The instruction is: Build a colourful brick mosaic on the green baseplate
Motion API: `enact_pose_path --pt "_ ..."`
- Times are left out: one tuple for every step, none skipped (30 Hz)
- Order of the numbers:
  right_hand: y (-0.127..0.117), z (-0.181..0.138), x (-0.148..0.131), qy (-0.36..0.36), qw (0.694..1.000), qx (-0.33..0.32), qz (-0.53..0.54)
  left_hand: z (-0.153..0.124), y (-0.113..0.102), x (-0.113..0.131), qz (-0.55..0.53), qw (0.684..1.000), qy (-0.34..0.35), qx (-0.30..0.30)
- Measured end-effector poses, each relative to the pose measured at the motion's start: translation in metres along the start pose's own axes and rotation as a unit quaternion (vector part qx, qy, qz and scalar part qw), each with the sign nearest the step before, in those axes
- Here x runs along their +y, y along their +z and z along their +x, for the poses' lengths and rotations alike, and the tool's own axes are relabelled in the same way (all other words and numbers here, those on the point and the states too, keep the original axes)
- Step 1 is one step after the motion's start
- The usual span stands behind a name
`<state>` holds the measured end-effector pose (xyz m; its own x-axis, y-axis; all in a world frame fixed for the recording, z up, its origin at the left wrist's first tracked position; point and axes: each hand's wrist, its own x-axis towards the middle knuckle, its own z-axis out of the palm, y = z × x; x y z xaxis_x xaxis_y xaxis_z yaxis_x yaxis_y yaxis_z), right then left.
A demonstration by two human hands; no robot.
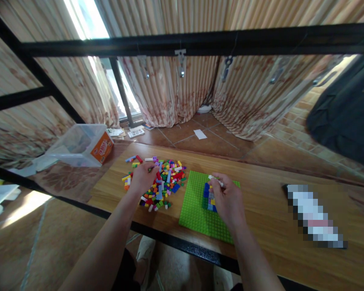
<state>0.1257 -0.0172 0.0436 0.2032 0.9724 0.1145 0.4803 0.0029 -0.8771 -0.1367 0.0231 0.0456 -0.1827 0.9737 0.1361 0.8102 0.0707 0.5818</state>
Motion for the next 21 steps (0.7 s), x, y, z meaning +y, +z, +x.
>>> enact_pose_path --pt "-0.001 0.0 0.0 -0.006 1.0 0.001 -0.008 0.0 0.001 0.001 0.008 1.0 -0.001 -0.004" --pt "-0.001 0.0 0.0 -0.011 1.0 0.002 -0.017 0.0 0.002 0.003 0.014 1.0 -0.001 -0.007" --pt "-0.002 0.0 0.001 -0.014 1.0 0.002 -0.024 0.0 0.003 0.004 0.02 1.0 -0.003 -0.011" --pt "-0.003 0.0 0.002 -0.016 0.999 0.002 -0.03 0.0 0.004 0.004 0.026 1.0 -0.004 -0.013" --pt "-0.004 -0.001 0.002 -0.016 0.999 0.003 -0.035 0.0 0.005 0.005 0.03 0.999 -0.006 -0.015" --pt "-0.005 -0.001 0.004 -0.015 0.999 0.004 -0.036 0.0 0.005 0.005 0.034 0.999 -0.006 -0.015" --pt "-0.006 -0.001 0.005 -0.016 0.999 0.006 -0.034 0.001 0.006 0.005 0.037 0.999 -0.005 -0.015" --pt "-0.007 0.0 0.006 -0.017 0.999 0.009 -0.033 0.001 0.007 0.005 0.04 0.999 -0.002 -0.014" --pt "-0.009 0.0 0.007 -0.018 0.999 0.013 -0.031 0.002 0.008 0.005 0.043 0.999 0.001 -0.014" --pt "-0.012 0.001 0.009 -0.019 0.999 0.018 -0.031 0.002 0.009 0.005 0.045 0.999 0.005 -0.013" --pt "-0.015 0.002 0.01 -0.019 0.999 0.024 -0.034 0.003 0.01 0.005 0.049 0.999 0.009 -0.013" --pt "-0.019 0.003 0.012 -0.016 0.999 0.031 -0.037 0.003 0.011 0.005 0.053 0.998 0.013 -0.013" --pt "-0.023 0.005 0.014 -0.01 0.998 0.038 -0.041 0.003 0.011 0.004 0.059 0.998 0.016 -0.014" --pt "-0.028 0.006 0.016 -0.002 0.998 0.045 -0.042 0.003 0.012 0.005 0.065 0.998 0.018 -0.014" --pt "-0.033 0.008 0.019 0.007 0.998 0.051 -0.04 0.003 0.013 0.005 0.073 0.997 0.018 -0.013" --pt "-0.037 0.01 0.021 0.016 0.998 0.053 -0.038 0.003 0.014 0.005 0.082 0.996 0.018 -0.012" --pt "-0.041 0.011 0.024 0.022 0.998 0.053 -0.034 0.003 0.014 0.006 0.092 0.996 0.017 -0.009" --pt "-0.045 0.012 0.027 0.026 0.998 0.05 -0.03 0.003 0.015 0.007 0.101 0.995 0.015 -0.009" --pt "-0.048 0.013 0.03 0.025 0.998 0.044 -0.027 0.002 0.015 0.008 0.11 0.994 0.015 -0.01" --pt "-0.05 0.013 0.032 0.023 0.999 0.037 -0.026 0.002 0.015 0.01 0.119 0.993 0.014 -0.013" --pt "-0.052 0.013 0.034 0.02 0.999 0.027 -0.027 0.001 0.016 0.012 0.126 0.992 0.015 -0.018"
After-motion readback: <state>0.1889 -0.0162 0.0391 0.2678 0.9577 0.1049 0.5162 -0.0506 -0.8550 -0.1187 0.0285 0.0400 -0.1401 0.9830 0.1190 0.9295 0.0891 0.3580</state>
